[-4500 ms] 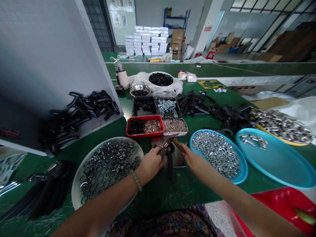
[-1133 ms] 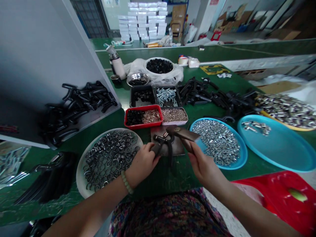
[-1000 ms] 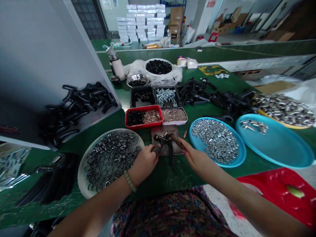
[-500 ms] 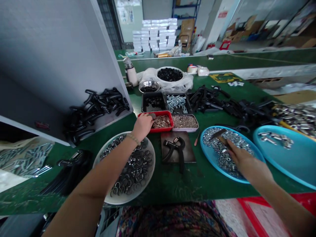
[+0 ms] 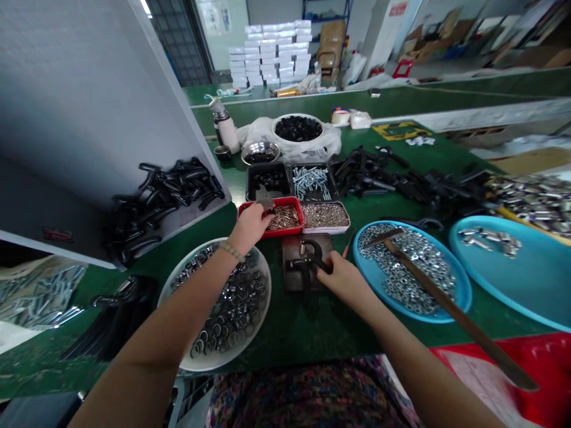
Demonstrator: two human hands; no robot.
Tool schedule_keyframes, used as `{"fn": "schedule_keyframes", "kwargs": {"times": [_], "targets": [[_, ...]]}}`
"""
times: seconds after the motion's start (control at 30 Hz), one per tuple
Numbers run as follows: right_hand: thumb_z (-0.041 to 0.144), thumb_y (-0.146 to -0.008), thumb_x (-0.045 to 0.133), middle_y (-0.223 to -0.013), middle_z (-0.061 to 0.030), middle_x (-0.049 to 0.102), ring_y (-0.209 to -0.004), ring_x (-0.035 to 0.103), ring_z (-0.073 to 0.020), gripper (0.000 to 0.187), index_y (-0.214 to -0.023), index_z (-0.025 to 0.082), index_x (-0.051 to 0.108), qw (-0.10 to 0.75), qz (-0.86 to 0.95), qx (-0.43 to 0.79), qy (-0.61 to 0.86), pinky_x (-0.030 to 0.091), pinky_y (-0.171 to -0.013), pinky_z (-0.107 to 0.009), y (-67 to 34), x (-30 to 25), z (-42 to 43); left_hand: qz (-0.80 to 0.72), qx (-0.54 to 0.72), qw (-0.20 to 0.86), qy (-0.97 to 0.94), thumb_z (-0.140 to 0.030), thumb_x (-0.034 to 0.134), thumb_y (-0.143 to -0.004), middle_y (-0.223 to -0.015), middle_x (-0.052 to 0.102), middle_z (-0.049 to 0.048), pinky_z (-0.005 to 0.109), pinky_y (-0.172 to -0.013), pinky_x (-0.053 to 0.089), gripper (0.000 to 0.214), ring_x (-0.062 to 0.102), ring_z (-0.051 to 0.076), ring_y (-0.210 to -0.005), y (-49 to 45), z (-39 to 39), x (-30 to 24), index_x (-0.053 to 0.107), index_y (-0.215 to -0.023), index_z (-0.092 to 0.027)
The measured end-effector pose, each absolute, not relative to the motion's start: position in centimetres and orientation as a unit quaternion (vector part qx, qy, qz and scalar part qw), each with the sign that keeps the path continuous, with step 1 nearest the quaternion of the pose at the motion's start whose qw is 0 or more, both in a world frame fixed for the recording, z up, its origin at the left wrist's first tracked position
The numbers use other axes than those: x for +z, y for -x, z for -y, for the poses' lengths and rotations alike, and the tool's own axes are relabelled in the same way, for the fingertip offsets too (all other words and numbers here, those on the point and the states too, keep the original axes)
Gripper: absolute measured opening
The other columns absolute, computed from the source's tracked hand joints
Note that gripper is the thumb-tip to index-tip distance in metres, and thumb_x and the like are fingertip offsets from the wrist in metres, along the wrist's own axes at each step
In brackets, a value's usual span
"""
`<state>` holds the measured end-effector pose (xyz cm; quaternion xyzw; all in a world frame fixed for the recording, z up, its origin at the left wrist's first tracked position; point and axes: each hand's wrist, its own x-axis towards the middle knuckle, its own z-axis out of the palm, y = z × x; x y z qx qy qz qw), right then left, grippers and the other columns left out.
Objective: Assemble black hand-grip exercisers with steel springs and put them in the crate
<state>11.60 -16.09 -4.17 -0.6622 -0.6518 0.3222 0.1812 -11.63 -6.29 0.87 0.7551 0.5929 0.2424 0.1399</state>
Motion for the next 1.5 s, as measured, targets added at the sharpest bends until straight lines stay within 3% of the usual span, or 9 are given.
{"fn": "schedule_keyframes", "kwargs": {"times": [0.13,0.33,0.63,0.77,0.87,1.0,1.17,1.27,1.5], "targets": [[0.054,-0.082,0.052,-0.046,0.0138,0.038,-0.026,0.026,-0.0064,0.036,-0.091,0.025,0.034,0.383,0.425,0.635,0.519,0.019,-0.030,-0.018,-13.4,-4.1,17.8,-0.541,0.419,0.406,-0.606,-0.023,0.065,-0.079,-0.101,0.071,0.0056,0.034,-0.092,0.050,0.021,0.066,0.019,-0.096,9.9,12.8,-0.3,0.066,-0.099,-0.016],[0.052,-0.087,0.051,-0.045,0.0120,0.039,-0.025,0.024,-0.0024,0.035,-0.078,0.023,0.035,0.484,0.305,0.720,0.393,0.017,-0.029,-0.014,-12.1,-3.4,20.2,-0.505,0.503,0.518,-0.473,-0.022,0.069,-0.073,-0.097,0.073,0.0047,0.035,-0.088,0.053,0.023,0.068,0.018,-0.089,7.0,17.5,-2.3,0.066,-0.095,-0.016],[0.056,-0.088,0.043,-0.045,0.0112,0.036,-0.026,0.025,-0.0059,0.033,-0.080,0.024,0.039,0.427,0.399,0.643,0.495,0.020,-0.028,-0.018,-12.3,-2.2,19.7,-0.546,0.418,0.411,-0.598,-0.023,0.053,-0.088,-0.126,0.063,0.0076,0.039,-0.108,0.041,0.033,0.058,0.020,-0.118,6.2,19.5,-3.0,0.062,-0.120,-0.019],[0.051,-0.082,0.055,-0.067,-0.0027,0.063,-0.047,0.057,-0.0162,0.036,-0.102,0.022,0.058,0.296,0.658,0.341,0.603,0.040,-0.042,-0.025,-14.0,1.1,19.6,-0.538,0.347,0.436,-0.632,-0.023,0.048,-0.090,-0.130,0.060,0.0096,0.039,-0.108,0.039,0.039,0.054,0.021,-0.122,7.1,20.7,-2.8,0.056,-0.128,-0.017],[0.051,-0.083,0.052,-0.078,-0.0101,0.069,-0.055,0.063,-0.0235,0.044,-0.112,0.019,0.061,0.253,0.713,0.180,0.628,0.044,-0.049,-0.031,-14.8,1.4,19.3,-0.549,0.314,0.455,-0.626,-0.028,0.043,-0.093,-0.126,0.063,0.0091,0.037,-0.107,0.040,0.036,0.057,0.022,-0.119,7.6,22.1,-2.5,0.060,-0.124,-0.018],[0.049,-0.085,0.050,-0.077,-0.0092,0.068,-0.057,0.063,-0.0229,0.037,-0.102,0.019,0.065,0.202,0.728,0.336,0.562,0.048,-0.054,-0.033,-13.1,0.0,18.9,-0.522,0.305,0.520,-0.604,-0.028,0.049,-0.089,-0.123,0.064,0.0095,0.038,-0.104,0.043,0.037,0.059,0.024,-0.115,7.2,23.8,-2.0,0.058,-0.124,-0.018],[0.051,-0.093,0.037,-0.072,-0.0030,0.064,-0.060,0.062,-0.0192,0.054,-0.136,0.018,0.042,0.239,0.701,0.510,0.438,0.052,-0.058,-0.031,-6.8,0.6,21.1,-0.549,0.517,0.434,-0.493,-0.026,0.050,-0.089,-0.130,0.057,0.0093,0.036,-0.106,0.041,0.053,0.056,0.019,-0.117,9.9,24.5,0.2,0.036,-0.140,-0.021],[0.047,-0.095,0.038,-0.072,-0.0020,0.063,-0.064,0.061,-0.0184,0.056,-0.142,0.017,0.034,0.225,0.694,0.592,0.343,0.053,-0.067,-0.032,-2.4,1.7,22.4,-0.577,0.501,0.414,-0.494,-0.024,0.057,-0.085,-0.121,0.061,0.0101,0.037,-0.100,0.046,0.066,0.060,0.020,-0.109,13.0,25.4,1.2,0.028,-0.144,-0.019],[0.038,-0.095,0.044,-0.129,-0.0126,0.053,-0.118,0.053,-0.0218,0.054,-0.145,0.021,0.034,0.239,0.821,0.459,0.241,0.042,-0.101,-0.040,-1.2,0.7,19.3,-0.775,0.352,0.147,-0.503,-0.043,0.047,-0.085,-0.120,0.065,0.0054,0.038,-0.099,0.046,0.057,0.060,0.024,-0.112,26.8,29.4,4.3,0.041,-0.137,-0.021]]}}
